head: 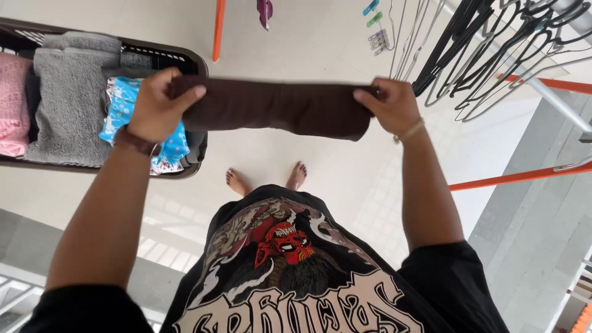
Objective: Folding dry laundry and organizing clothes hangers into a basket from a drying rack.
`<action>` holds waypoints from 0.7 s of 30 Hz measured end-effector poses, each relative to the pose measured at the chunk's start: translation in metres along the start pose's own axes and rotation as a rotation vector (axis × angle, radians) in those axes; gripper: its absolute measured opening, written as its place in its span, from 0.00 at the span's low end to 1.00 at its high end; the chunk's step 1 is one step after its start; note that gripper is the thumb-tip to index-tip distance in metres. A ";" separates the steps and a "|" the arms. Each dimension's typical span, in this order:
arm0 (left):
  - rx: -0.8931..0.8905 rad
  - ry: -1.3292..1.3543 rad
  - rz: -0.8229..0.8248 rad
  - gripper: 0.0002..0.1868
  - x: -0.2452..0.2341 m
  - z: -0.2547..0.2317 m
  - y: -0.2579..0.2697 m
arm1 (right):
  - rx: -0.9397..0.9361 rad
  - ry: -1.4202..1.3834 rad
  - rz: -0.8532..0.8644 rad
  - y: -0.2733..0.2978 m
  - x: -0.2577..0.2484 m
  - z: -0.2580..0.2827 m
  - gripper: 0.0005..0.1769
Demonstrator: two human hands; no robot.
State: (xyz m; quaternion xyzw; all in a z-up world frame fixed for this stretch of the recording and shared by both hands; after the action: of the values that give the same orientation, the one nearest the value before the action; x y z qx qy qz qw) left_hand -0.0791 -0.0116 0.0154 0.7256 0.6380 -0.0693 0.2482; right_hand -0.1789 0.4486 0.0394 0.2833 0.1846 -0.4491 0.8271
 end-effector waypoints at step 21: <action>0.519 0.176 0.067 0.20 0.075 -0.156 0.049 | -0.740 0.138 0.173 0.044 0.108 0.205 0.16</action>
State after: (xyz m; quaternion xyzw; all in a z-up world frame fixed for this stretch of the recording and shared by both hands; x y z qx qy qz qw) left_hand -0.0522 0.1223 0.1329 0.7887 0.5938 -0.1590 -0.0003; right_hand -0.0735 0.2686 0.1504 0.0097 0.3647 -0.2604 0.8939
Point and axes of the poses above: each hand's wrist, its own y-axis away from the middle knuckle, its own x-axis out of the palm, z = x × y, the point moved 7 cm from there along -y, towards the middle knuckle, and after that the axes turned 11 degrees about z, right-handed, at the moved point
